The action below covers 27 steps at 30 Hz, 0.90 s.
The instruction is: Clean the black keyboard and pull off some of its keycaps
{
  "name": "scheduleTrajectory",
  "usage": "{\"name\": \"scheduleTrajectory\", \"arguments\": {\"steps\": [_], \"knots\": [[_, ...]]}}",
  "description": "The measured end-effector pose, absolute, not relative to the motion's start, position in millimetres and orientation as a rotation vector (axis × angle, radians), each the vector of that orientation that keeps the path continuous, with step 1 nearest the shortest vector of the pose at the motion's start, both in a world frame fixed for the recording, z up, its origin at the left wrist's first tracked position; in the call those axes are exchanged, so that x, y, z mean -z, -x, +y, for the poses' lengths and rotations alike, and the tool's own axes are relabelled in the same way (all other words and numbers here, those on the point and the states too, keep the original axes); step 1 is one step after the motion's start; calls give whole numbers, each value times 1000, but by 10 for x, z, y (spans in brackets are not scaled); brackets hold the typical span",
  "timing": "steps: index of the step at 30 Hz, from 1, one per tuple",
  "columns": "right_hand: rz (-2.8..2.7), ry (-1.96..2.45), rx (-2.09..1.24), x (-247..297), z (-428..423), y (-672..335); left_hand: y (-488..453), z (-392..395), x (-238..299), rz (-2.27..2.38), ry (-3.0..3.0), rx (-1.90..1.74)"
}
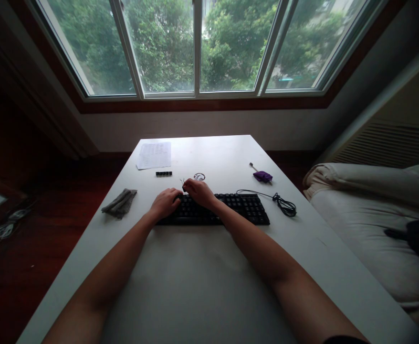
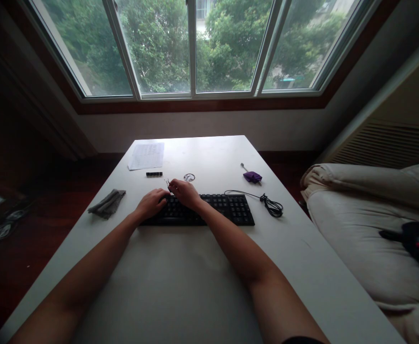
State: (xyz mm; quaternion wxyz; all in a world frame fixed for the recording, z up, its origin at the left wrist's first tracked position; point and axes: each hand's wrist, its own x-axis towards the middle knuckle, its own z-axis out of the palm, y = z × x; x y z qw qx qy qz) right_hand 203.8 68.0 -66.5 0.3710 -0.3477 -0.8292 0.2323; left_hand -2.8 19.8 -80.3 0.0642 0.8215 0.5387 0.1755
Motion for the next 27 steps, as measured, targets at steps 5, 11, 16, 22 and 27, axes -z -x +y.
{"name": "scheduleTrajectory", "arguments": {"steps": [5,11,16,22,27], "knots": [[-2142,936,-487,645,663,-2108,33,202,810,1620,-2465,-530],[-2062,956,-479,665,648,-2153,26,209,789,1635,-2441,-517],[-2138,873,-415,714,600,-2104,15,196,772,1674,-2422,-503],[-2145,893,-415,743,606,-2100,24,198,783,1666,-2414,-511],[-2028,980,-550,721,637,-2150,33,200,772,1644,-2415,-517]]}}
